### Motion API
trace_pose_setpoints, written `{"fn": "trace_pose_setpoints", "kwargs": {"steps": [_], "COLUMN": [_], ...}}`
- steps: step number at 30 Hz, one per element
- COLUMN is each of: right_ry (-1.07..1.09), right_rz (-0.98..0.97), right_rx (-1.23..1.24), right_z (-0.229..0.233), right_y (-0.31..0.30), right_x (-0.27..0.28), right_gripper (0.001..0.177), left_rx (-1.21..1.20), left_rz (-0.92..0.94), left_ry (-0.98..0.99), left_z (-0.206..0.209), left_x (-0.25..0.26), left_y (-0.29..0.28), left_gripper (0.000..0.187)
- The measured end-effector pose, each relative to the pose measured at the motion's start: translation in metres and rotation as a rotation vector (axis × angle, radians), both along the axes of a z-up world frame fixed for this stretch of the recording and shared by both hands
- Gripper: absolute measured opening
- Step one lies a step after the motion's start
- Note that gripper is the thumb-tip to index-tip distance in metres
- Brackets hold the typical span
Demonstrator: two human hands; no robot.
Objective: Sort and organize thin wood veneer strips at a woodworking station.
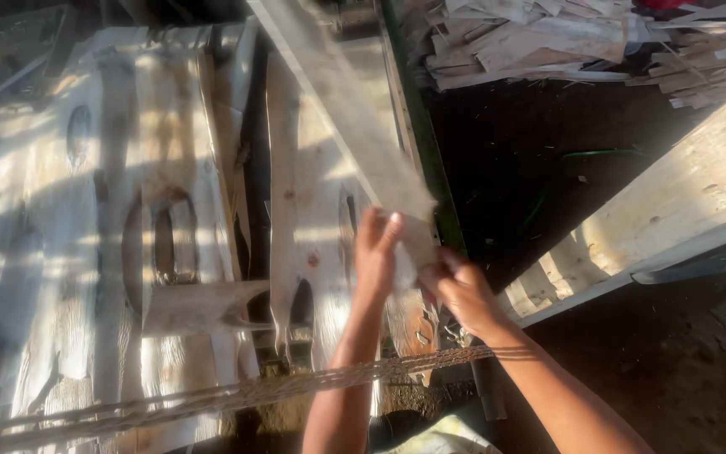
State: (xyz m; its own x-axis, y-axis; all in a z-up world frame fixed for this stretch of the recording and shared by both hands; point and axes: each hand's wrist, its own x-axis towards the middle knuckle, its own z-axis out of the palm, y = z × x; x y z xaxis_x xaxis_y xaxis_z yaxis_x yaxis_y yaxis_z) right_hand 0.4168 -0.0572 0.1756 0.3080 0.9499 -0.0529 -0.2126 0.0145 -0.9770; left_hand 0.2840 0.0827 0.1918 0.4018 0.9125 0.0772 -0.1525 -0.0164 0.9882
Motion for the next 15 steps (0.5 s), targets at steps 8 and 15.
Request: {"fn": "trace_pose_setpoints", "kwargs": {"steps": [8, 15], "right_ry": [-0.665, -0.300], "right_rz": [-0.025, -0.328], "right_rx": [-0.028, -0.347], "right_z": [0.024, -0.070], "right_y": [-0.030, -0.129], "right_x": [0.004, -0.001], "right_gripper": [0.048, 0.061], "left_rx": [0.103, 0.621], "left_rz": [0.459, 0.543], "left_ry": [0.435, 1.123], "left_z": [0.025, -0.319], "left_x": [-0.250, -0.339], "left_y": [0.015, -0.034], "left_gripper": [0.024, 0.029]}}
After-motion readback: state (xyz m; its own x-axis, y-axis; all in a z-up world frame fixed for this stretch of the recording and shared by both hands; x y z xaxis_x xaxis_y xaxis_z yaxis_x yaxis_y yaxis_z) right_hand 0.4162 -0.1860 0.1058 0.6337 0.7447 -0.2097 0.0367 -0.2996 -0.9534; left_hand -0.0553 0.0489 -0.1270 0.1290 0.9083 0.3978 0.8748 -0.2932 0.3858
